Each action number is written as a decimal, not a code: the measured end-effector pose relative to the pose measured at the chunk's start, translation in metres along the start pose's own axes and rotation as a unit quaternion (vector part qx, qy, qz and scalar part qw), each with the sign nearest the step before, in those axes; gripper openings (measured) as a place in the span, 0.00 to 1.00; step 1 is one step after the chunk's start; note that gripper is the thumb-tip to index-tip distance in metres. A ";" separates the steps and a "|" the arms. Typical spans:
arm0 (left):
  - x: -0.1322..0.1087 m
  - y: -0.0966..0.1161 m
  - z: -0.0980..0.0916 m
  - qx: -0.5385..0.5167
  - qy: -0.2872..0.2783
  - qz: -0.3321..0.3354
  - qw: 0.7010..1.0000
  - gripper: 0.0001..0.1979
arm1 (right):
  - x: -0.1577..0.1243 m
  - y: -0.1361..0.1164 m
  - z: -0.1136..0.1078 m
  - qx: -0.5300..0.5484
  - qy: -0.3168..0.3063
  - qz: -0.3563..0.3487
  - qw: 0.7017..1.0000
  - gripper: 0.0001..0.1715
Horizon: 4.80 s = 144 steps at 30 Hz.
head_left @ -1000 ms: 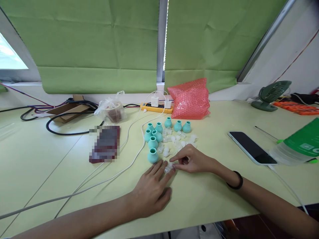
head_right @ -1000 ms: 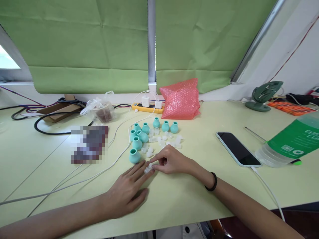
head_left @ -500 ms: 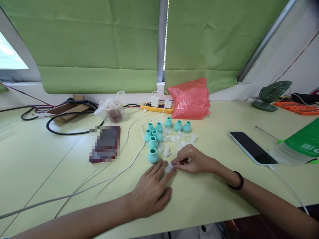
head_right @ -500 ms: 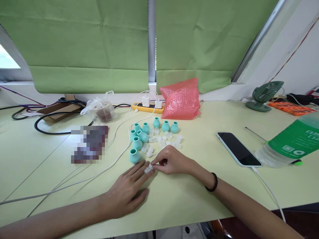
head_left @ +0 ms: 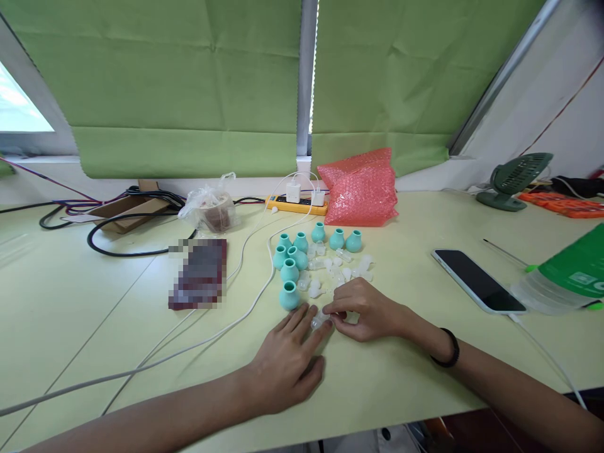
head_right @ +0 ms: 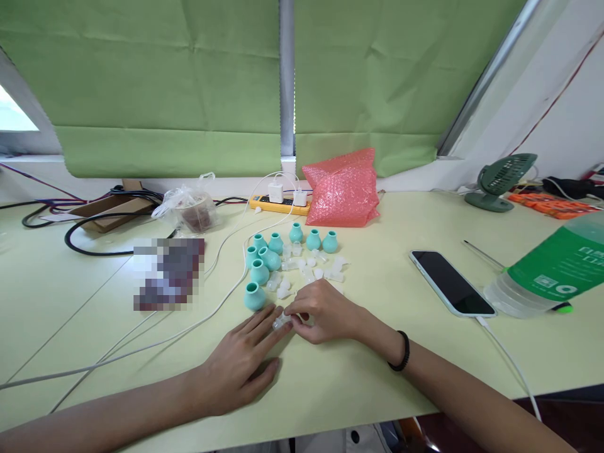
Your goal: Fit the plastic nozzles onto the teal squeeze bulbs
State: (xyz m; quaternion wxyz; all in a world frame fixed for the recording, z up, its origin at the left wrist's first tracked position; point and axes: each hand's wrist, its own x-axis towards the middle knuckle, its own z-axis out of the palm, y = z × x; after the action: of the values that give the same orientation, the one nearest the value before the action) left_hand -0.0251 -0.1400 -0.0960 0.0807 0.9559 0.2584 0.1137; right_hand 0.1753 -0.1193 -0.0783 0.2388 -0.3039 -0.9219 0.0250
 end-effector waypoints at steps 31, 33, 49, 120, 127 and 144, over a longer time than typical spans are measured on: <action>-0.001 -0.001 0.001 -0.004 0.020 0.008 1.000 0.25 | -0.006 0.008 0.023 0.025 0.123 -0.023 0.992 0.10; -0.001 -0.001 0.001 -0.002 0.020 0.007 1.000 0.24 | -0.005 0.007 0.022 0.014 0.113 -0.032 0.993 0.09; 0.000 -0.001 0.000 -0.014 0.014 -0.008 1.000 0.25 | -0.004 0.002 0.018 -0.065 0.056 -0.051 0.995 0.08; 0.007 -0.015 0.001 -0.243 0.272 -0.201 0.909 0.27 | 0.008 -0.012 0.005 0.169 0.219 0.121 0.953 0.12; 0.009 -0.019 -0.001 -0.254 0.230 -0.185 0.921 0.13 | 0.007 -0.010 0.005 0.172 0.232 0.088 0.953 0.13; 0.009 -0.010 -0.009 -0.316 0.228 -0.194 0.900 0.10 | 0.007 -0.005 0.008 0.153 0.171 0.054 0.972 0.12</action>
State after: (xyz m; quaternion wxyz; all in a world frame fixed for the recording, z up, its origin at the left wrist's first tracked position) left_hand -0.0248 -0.1260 -0.0884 0.3374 0.7592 0.4003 0.3867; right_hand 0.1642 -0.1182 -0.0813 0.4354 -0.3131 -0.8345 0.1266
